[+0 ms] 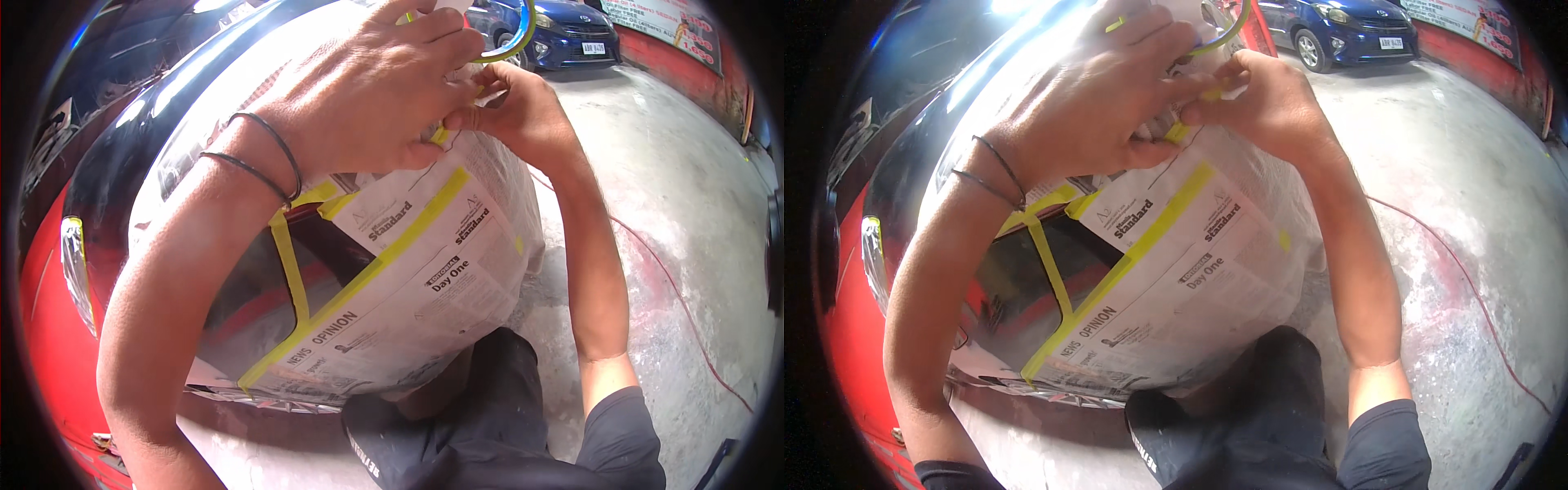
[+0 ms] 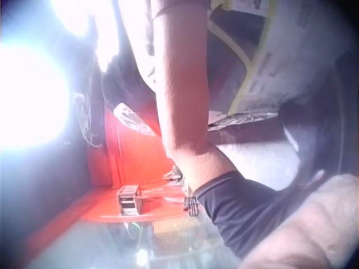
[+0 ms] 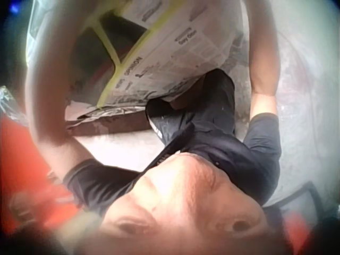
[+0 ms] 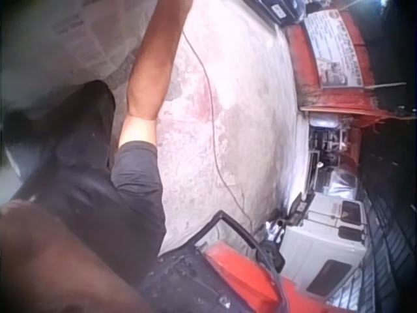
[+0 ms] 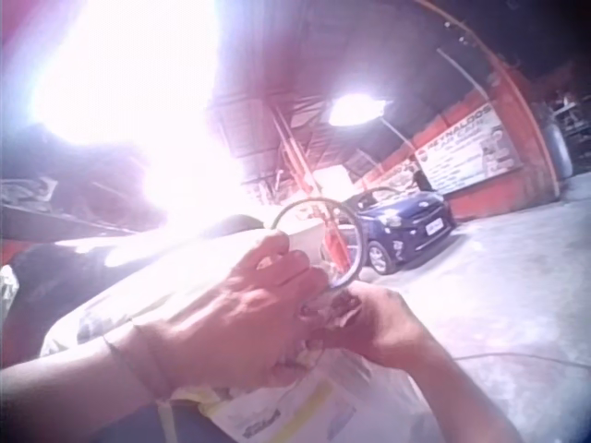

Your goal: Apply masking tape and newspaper to a car window to prepare for painting.

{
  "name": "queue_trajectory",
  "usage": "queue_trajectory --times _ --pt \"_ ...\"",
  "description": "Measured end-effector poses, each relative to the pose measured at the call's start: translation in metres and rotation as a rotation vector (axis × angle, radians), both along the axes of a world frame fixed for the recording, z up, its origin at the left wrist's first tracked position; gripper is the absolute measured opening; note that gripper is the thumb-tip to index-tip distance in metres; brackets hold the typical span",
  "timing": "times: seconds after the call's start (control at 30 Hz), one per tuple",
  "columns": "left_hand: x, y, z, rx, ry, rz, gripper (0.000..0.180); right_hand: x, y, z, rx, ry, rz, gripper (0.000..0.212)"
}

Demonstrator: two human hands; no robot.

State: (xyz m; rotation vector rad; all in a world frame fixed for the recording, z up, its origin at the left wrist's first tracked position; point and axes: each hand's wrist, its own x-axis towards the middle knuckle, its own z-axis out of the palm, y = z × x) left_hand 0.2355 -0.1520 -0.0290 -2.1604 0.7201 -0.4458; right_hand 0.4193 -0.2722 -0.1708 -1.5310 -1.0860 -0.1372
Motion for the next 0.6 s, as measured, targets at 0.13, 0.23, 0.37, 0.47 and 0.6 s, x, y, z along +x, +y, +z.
queue_trajectory --times 0.13,0.23,0.37,0.47,0.6 --pt "-0.003 0.002 -0.003 0.116 -0.028 -0.053 0.046 0.041 0.024 -0.007 0.126 0.079 0.211 0.068" --pt "-0.007 0.003 -0.006 0.070 -0.026 -0.046 0.041 0.076 0.031 -0.008 0.135 0.117 0.078 0.056" --pt "0.004 -0.002 -0.011 -0.044 -0.011 -0.061 0.026 0.070 0.033 -0.030 0.238 0.146 -0.464 0.044" --pt "0.022 -0.024 -0.035 0.196 -0.171 0.205 0.032 0.026 -0.002 -0.062 0.573 0.016 -0.429 0.033" --pt "-0.014 -0.077 -0.144 -0.500 -0.263 -0.083 0.040 -0.067 -0.080 -0.131 0.400 -0.219 -0.351 0.064"
